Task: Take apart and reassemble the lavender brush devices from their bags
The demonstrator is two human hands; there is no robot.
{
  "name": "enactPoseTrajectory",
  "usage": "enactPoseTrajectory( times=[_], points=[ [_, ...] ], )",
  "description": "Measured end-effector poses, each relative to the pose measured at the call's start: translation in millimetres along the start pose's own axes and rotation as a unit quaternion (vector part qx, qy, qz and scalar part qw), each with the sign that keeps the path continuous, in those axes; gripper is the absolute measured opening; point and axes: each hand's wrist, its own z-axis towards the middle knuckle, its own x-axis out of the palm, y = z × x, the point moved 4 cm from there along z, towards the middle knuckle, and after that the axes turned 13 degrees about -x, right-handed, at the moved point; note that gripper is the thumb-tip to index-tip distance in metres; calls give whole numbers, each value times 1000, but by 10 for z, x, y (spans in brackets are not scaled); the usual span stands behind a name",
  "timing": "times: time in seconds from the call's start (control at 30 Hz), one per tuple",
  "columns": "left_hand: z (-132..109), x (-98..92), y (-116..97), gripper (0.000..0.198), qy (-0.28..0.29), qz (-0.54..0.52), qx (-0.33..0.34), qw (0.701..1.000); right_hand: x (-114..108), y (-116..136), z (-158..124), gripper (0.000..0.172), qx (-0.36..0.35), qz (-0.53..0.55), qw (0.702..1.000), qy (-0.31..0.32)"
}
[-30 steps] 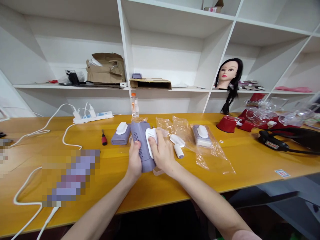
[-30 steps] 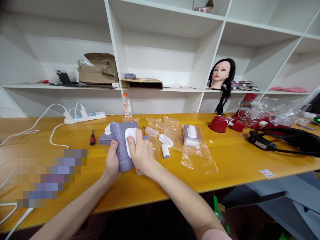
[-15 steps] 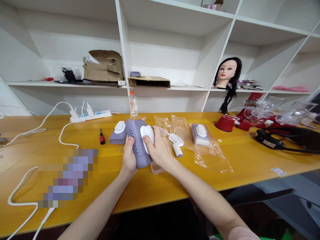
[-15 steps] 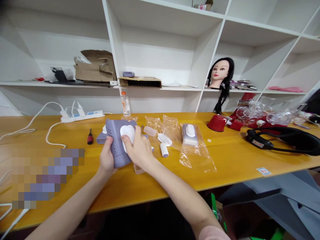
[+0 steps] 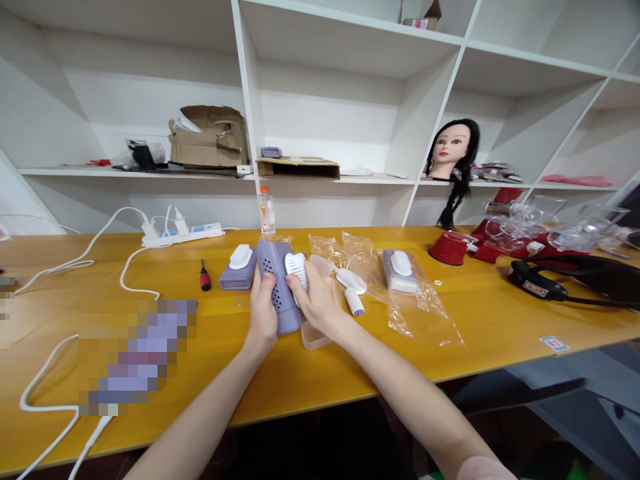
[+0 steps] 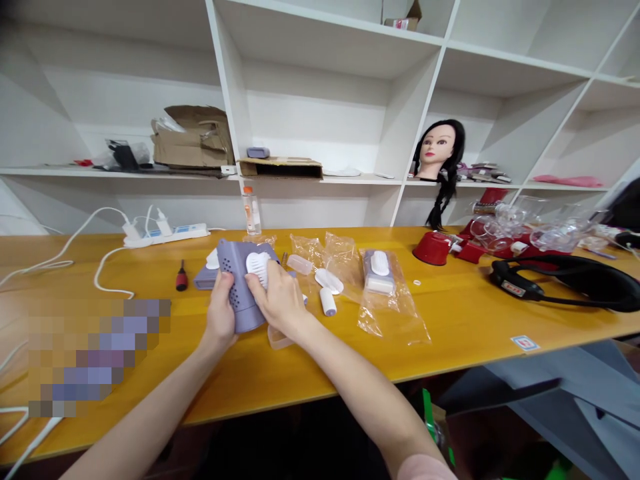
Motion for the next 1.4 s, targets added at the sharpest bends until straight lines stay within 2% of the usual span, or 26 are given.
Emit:
enactPoseTrajectory(
  times=[0.1, 0.17, 0.23, 0.33, 0.4, 0.57, 0.73, 0.93, 1.17, 1.4],
  points=[
    [10, -14, -18, 41, -4, 10, 12, 1000, -15, -26, 23, 28, 17, 42, 998, -39],
    [23, -28, -14, 40, -14, -12, -18, 1000, -35, -110, 58, 29, 53, 102, 990, -79],
    [30, -37, -8, 42, -27, -44, -63, 997, -34, -229, 98, 29, 101, 207, 967, -106],
    [27, -41, -12, 43, -42, -77, -110, 990, 16, -387, 134, 32, 173, 372, 906, -100],
    [26, -41, -23, 44, -38, -83, -109, 990, 43, -443, 133, 34, 199, 426, 878, -86],
    [29, -40, -19, 46, -1, -75, -84, 994, 58, -475, 105, 33, 202, 476, 852, -86],
    [10, -28, -19, 44, 4, -65, -73, 995, 16, -456, 117, 29, 174, 452, 871, -79],
    [-19, 9, -11, 42, 18, -56, -77, 995, -60, -300, 140, 28, 127, 434, 889, -69],
    [-29, 25, 5, 45, 24, -57, -83, 995, -70, -224, 118, 27, 80, 317, 943, -68],
    [-23, 22, 37, 48, 28, -54, -89, 994, -99, -137, 103, 28, 61, 252, 964, -56]
  ],
)
